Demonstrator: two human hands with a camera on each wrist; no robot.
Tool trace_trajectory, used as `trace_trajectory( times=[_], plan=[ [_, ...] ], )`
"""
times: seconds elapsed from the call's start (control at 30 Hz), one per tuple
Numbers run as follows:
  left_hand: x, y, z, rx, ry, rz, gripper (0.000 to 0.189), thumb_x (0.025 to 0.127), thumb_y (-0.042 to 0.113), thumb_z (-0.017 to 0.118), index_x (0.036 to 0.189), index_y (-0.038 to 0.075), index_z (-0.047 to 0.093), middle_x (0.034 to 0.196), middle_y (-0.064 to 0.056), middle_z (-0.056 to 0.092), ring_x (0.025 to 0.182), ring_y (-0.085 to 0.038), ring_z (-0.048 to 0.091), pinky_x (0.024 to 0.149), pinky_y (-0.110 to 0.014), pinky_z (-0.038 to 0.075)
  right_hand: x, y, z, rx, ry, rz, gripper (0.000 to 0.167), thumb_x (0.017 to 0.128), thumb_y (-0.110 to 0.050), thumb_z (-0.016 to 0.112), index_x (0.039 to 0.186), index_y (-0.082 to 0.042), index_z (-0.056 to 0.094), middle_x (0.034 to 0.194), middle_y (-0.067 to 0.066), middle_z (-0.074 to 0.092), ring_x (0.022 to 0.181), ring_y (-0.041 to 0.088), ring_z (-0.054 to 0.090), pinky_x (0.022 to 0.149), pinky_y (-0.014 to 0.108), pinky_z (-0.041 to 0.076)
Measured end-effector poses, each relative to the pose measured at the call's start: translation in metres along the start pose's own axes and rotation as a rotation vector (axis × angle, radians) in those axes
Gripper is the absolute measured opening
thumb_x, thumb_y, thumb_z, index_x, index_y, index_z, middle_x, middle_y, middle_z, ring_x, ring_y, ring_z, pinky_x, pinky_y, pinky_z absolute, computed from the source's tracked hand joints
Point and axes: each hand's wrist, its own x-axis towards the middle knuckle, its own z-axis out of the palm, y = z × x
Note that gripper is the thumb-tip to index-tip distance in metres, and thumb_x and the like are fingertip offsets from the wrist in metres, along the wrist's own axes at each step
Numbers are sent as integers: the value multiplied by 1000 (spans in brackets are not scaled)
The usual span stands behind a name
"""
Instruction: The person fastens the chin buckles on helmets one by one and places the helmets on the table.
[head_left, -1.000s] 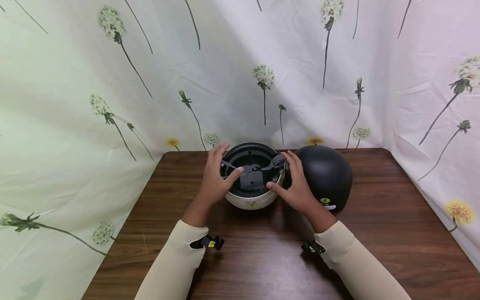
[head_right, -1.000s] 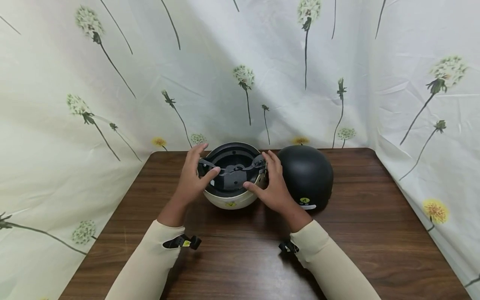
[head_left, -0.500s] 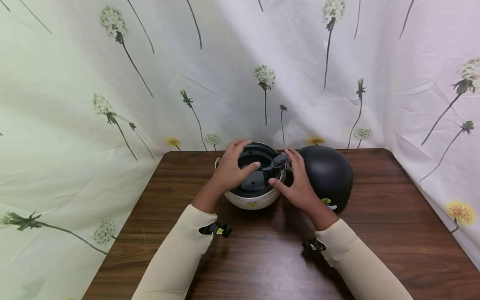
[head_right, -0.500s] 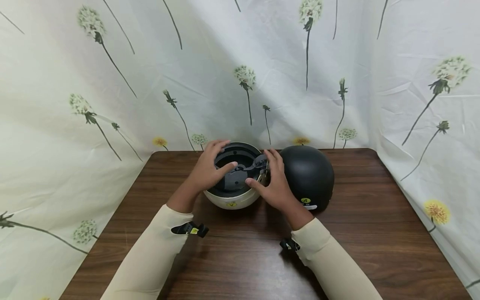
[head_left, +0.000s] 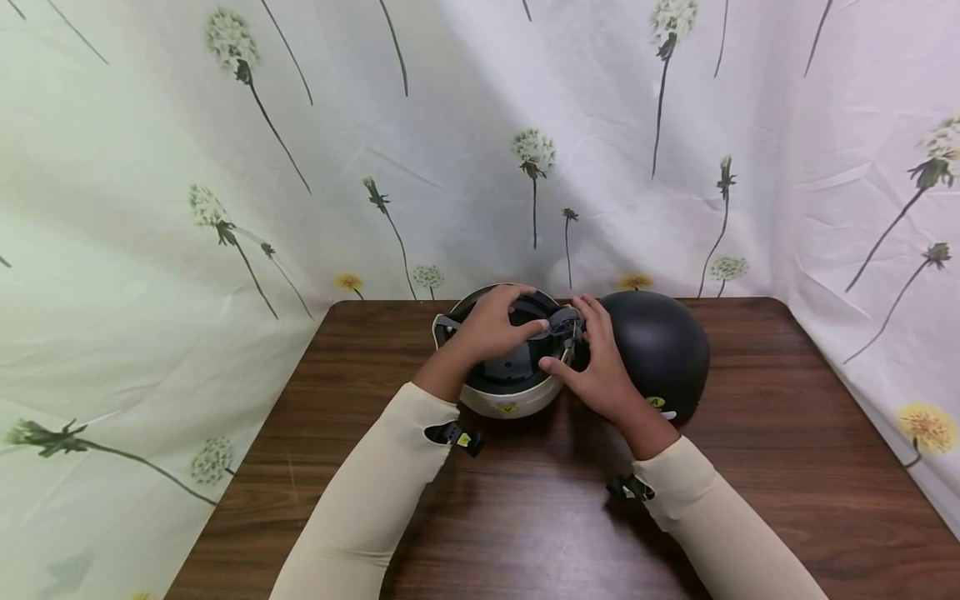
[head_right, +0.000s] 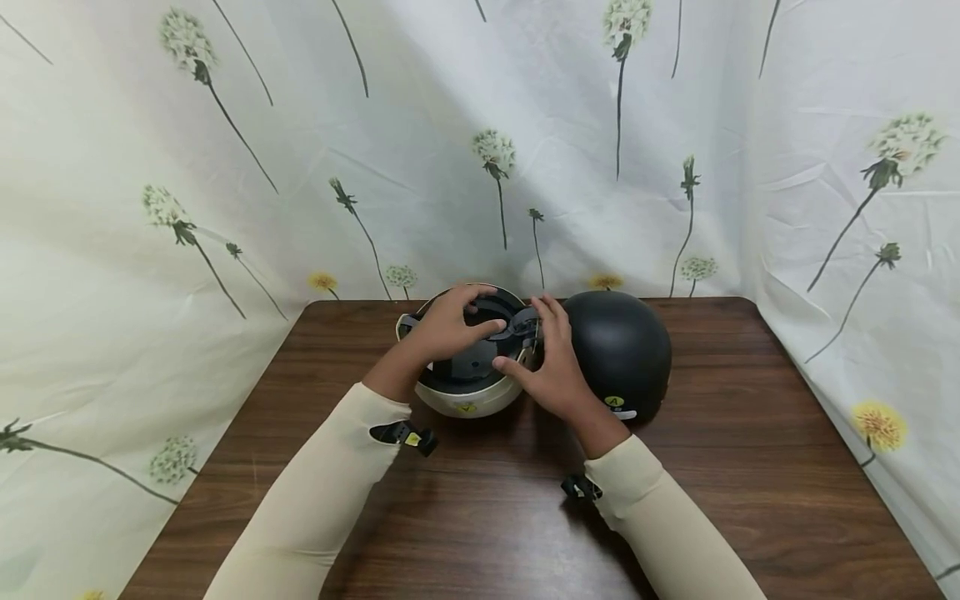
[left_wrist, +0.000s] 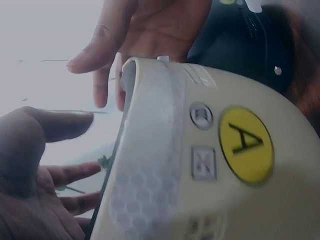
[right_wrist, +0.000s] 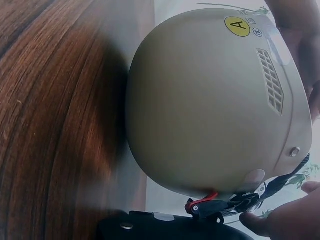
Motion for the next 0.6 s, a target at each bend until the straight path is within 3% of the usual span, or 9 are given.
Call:
trace_trajectory(
  times=[0.2,0.6],
  plan=[
    [14,5,6,56,-52,-16,62,102,43,69,154,13,54,161,-10,48,150,-31,42,120,-54,36,0,1,0,1,-1,-2,99,94,-37,82,168,-18,20,175,9,5,159,34,18,119,64,30],
    [29,10,21,69,-128,-108,62,100,42,72,152,13,56,145,-14,61,135,-31,57,110,-50,46,2,3,-1,23,26,-32,102,92,-26,84,168,-13,19,173,18,8,158,35,18,118,66,31]
  ],
)
